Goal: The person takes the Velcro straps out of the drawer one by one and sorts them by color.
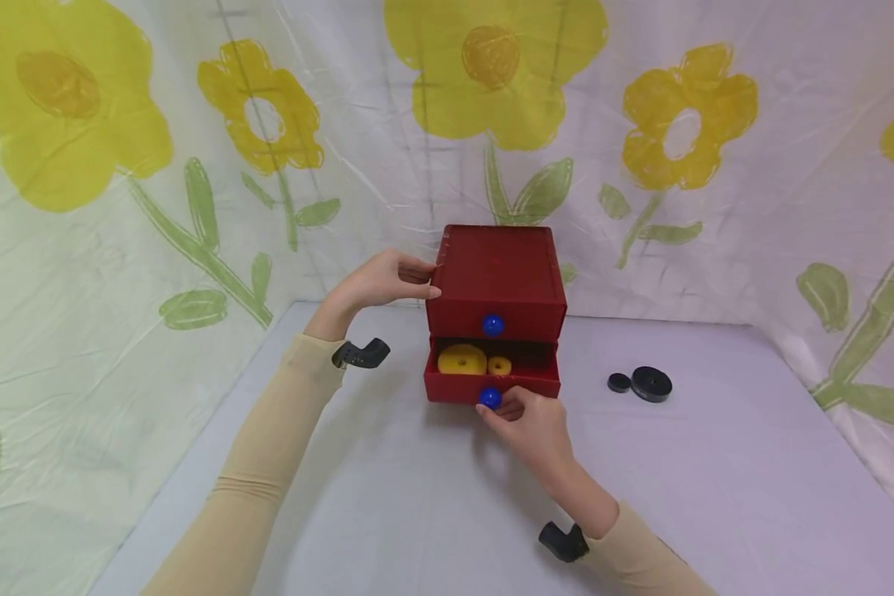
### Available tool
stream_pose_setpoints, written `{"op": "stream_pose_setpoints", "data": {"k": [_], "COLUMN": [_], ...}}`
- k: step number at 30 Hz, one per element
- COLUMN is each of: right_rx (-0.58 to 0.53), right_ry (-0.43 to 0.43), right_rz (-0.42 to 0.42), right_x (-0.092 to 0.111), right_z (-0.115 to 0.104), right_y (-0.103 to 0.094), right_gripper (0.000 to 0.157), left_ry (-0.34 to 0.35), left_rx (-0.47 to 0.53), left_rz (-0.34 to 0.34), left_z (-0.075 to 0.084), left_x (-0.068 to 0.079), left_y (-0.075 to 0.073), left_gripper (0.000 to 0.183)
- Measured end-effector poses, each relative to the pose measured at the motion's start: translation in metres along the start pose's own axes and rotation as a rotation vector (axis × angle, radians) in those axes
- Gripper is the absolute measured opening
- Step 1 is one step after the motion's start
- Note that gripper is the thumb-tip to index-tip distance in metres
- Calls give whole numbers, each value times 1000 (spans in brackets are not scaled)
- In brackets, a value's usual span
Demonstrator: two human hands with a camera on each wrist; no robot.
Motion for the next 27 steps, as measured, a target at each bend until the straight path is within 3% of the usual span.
{"op": "stream_pose_setpoints", "data": {"k": [27], "right_rx": [24], "right_ry": [50], "right_rz": [-77], "right_x": [24], "right_z": [-8], "right_y": [-2], "right_gripper": [23], "left_ry": [10], "left_rx": [11], "left_rz": [-5], "left_z": [0], "left_x": [0], "left_y": [-1], "left_gripper": [62]}}
Point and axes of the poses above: each hand's wrist, its own x-axis away from the middle knuckle, its own y-axis out of the palm, z = x × y, the point moved 8 cm from there along -x, towards the middle knuckle
